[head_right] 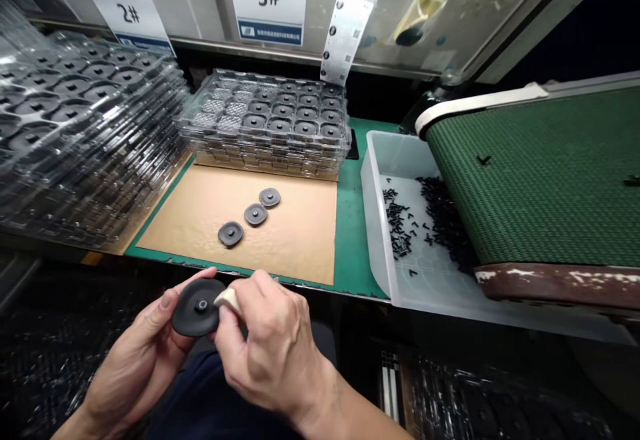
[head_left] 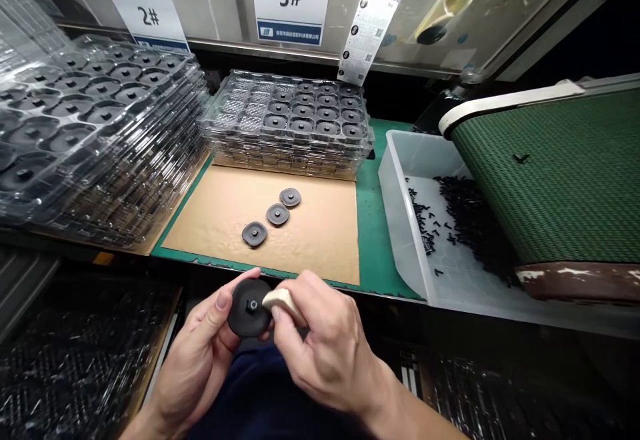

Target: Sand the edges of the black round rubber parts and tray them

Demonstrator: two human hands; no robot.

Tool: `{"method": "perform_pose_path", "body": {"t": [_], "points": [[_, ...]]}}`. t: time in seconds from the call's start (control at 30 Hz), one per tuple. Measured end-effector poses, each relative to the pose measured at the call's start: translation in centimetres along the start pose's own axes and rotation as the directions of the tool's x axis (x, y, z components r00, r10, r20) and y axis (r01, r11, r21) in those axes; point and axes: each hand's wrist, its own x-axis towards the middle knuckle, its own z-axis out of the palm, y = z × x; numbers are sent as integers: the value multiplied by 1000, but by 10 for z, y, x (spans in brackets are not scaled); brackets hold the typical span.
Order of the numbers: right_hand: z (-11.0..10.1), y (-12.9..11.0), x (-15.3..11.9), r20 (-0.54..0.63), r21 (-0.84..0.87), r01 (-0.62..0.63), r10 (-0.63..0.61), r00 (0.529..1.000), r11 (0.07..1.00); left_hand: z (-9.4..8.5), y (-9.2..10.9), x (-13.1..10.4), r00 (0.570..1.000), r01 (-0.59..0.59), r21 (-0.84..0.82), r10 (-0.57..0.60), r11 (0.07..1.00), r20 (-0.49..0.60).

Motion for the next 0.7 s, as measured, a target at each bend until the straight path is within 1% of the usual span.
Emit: {"method": "perform_pose_path", "body": {"t": [0.07,0.1,0.2,0.23,0.27,0.33,0.37,0.4,0.47,0.5,0.53,0.57,0.63,0.67,0.7], "points": [[0,-1,0,73,100,-19,12,997,995,1,2,-1,999,-8,-25,7,1000,-31],[0,-1,0,82,116,-20,10,997,993,2,2,-1,1000,-6,-26,6,1000,-27],[0,0,1,-7,13,-1,2,1000,1000,1,3,0,1000,18,1,-18,1000,19],[0,0,1,-21,-4,2,-2,1000,1000,1,3,1,1000,16,4,-16,1000,18],[0,0,0,-10,10,4,-4,1000,1000,0,3,1,1000,5,0,-5,1000,5],[-1,0,-1,62,83,4,-9,998,997,0,4,2,1000,-20,-9,20,1000,-20],[-1,0,-1,81,96,8,-15,997,995,-1,5,2,1000,-15,-3,15,1000,-11],[-2,0,0,75,74,17,-23,997,997,-1,5,2,1000,1,10,-2,1000,13],[-1,0,1,15,-33,46,-46,999,998,-1,6,2,995,53,51,-57,997,78],[-1,0,2,-16,-76,50,-52,999,996,0,6,2,993,63,63,-68,996,94],[0,0,2,-34,-82,47,-50,998,996,0,6,1,994,49,62,-55,997,90],[2,0,2,-33,-47,29,-30,999,998,1,5,1,998,14,51,-17,999,66],[4,0,1,8,96,-42,42,999,994,2,5,1,997,-74,26,74,997,3],[4,0,1,28,159,-76,73,997,984,2,5,2,995,-98,24,98,995,-10],[5,1,1,31,187,-91,87,996,978,1,5,2,996,-94,34,94,995,2]]}}
